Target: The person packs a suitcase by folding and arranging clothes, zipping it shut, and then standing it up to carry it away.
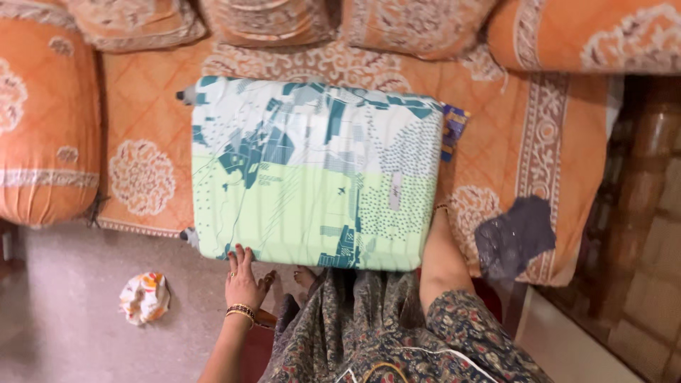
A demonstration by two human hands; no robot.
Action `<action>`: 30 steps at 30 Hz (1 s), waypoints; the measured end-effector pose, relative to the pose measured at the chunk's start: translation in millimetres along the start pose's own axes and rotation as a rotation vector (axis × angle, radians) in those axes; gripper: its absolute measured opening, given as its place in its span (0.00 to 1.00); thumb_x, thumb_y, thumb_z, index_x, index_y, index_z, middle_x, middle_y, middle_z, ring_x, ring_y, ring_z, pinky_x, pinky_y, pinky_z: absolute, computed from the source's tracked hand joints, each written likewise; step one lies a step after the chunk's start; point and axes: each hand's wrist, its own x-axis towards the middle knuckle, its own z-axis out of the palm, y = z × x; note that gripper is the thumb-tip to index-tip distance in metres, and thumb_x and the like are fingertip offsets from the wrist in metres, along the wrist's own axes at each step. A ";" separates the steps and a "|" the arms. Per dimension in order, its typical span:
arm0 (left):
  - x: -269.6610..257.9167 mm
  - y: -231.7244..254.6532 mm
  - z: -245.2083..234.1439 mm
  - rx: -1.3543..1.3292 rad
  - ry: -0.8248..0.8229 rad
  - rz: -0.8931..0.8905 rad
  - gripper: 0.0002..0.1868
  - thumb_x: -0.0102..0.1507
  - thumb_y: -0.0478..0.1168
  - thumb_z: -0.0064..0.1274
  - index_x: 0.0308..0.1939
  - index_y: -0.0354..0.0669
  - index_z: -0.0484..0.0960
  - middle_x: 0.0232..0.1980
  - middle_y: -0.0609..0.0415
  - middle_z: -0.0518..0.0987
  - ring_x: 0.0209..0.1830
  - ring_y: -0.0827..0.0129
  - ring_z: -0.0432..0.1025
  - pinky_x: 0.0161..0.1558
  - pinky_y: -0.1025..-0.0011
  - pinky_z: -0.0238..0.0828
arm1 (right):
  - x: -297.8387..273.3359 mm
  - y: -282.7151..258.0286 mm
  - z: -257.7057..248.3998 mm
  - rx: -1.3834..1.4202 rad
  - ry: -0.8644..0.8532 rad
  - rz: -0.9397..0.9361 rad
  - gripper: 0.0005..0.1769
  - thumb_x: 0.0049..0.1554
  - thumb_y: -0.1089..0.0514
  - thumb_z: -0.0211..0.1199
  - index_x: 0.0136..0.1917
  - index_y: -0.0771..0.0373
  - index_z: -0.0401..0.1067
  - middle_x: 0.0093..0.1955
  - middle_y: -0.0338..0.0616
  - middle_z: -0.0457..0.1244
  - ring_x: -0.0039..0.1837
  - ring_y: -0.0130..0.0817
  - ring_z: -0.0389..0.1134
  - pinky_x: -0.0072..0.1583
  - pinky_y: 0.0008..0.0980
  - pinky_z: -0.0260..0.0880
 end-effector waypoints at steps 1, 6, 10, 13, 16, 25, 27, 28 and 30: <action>1.1 -1.9 1.0 -0.001 0.004 0.005 0.52 0.54 0.49 0.64 0.77 0.47 0.52 0.84 0.51 0.44 0.83 0.53 0.40 0.73 0.52 0.53 | -7.2 1.8 2.3 0.023 0.005 0.012 0.32 0.64 0.37 0.54 0.62 0.70 0.70 0.59 0.54 0.69 0.56 0.43 0.70 0.57 0.43 0.73; 9.2 -22.7 17.5 -0.205 0.185 0.053 0.50 0.56 0.45 0.60 0.77 0.41 0.52 0.84 0.43 0.44 0.84 0.45 0.38 0.76 0.57 0.52 | -52.7 -0.5 -0.9 0.130 0.028 0.080 0.32 0.65 0.37 0.53 0.63 0.69 0.71 0.60 0.52 0.69 0.57 0.43 0.71 0.57 0.43 0.74; 13.9 -33.4 17.8 -0.498 0.304 -0.010 0.50 0.63 0.51 0.54 0.79 0.36 0.43 0.84 0.39 0.37 0.84 0.43 0.31 0.76 0.54 0.45 | -99.1 11.2 -5.3 0.226 0.054 0.130 0.31 0.66 0.37 0.52 0.63 0.67 0.71 0.61 0.51 0.69 0.57 0.44 0.71 0.58 0.44 0.75; 18.1 -34.4 24.8 -0.625 0.370 -0.044 0.51 0.64 0.52 0.51 0.81 0.38 0.38 0.84 0.38 0.34 0.84 0.43 0.28 0.77 0.53 0.38 | -127.6 20.7 -10.6 0.314 0.062 0.148 0.31 0.66 0.37 0.52 0.63 0.66 0.71 0.61 0.51 0.69 0.58 0.44 0.72 0.58 0.44 0.75; 30.8 -39.9 38.9 -0.701 0.502 -0.016 0.46 0.70 0.52 0.44 0.83 0.38 0.37 0.86 0.35 0.32 0.86 0.42 0.26 0.80 0.50 0.30 | -140.1 8.0 -5.5 0.402 -0.030 0.132 0.24 0.64 0.41 0.55 0.62 0.60 0.72 0.58 0.43 0.70 0.56 0.38 0.73 0.56 0.41 0.76; 63.0 -61.5 -67.8 -0.908 0.412 0.117 0.33 0.67 0.53 0.50 0.76 0.53 0.66 0.84 0.40 0.50 0.84 0.44 0.32 0.77 0.52 0.36 | -275.1 -83.9 61.9 0.326 -0.419 -0.130 0.09 0.65 0.53 0.62 0.55 0.59 0.72 0.43 0.37 0.66 0.44 0.30 0.67 0.47 0.32 0.68; 27.5 -49.9 -115.3 -0.951 0.490 0.308 0.29 0.69 0.52 0.49 0.73 0.52 0.70 0.82 0.42 0.58 0.85 0.46 0.43 0.81 0.52 0.40 | -307.2 -103.9 90.0 0.276 -0.461 -0.175 0.11 0.63 0.53 0.61 0.56 0.59 0.71 0.45 0.38 0.68 0.45 0.31 0.68 0.48 0.32 0.69; 10.9 -44.0 -138.9 -0.977 0.566 0.502 0.25 0.71 0.51 0.49 0.71 0.52 0.75 0.80 0.43 0.66 0.86 0.49 0.53 0.84 0.52 0.44 | -319.0 -109.9 105.0 0.223 -0.531 -0.210 0.13 0.64 0.52 0.60 0.57 0.60 0.70 0.45 0.39 0.68 0.46 0.32 0.69 0.49 0.33 0.69; -23.4 -34.3 -177.5 -0.949 0.601 0.517 0.25 0.70 0.51 0.50 0.71 0.51 0.75 0.79 0.43 0.68 0.84 0.48 0.56 0.82 0.52 0.47 | -338.0 -119.8 127.1 0.165 -0.603 -0.254 0.15 0.65 0.50 0.60 0.59 0.62 0.69 0.45 0.41 0.68 0.47 0.34 0.70 0.50 0.34 0.70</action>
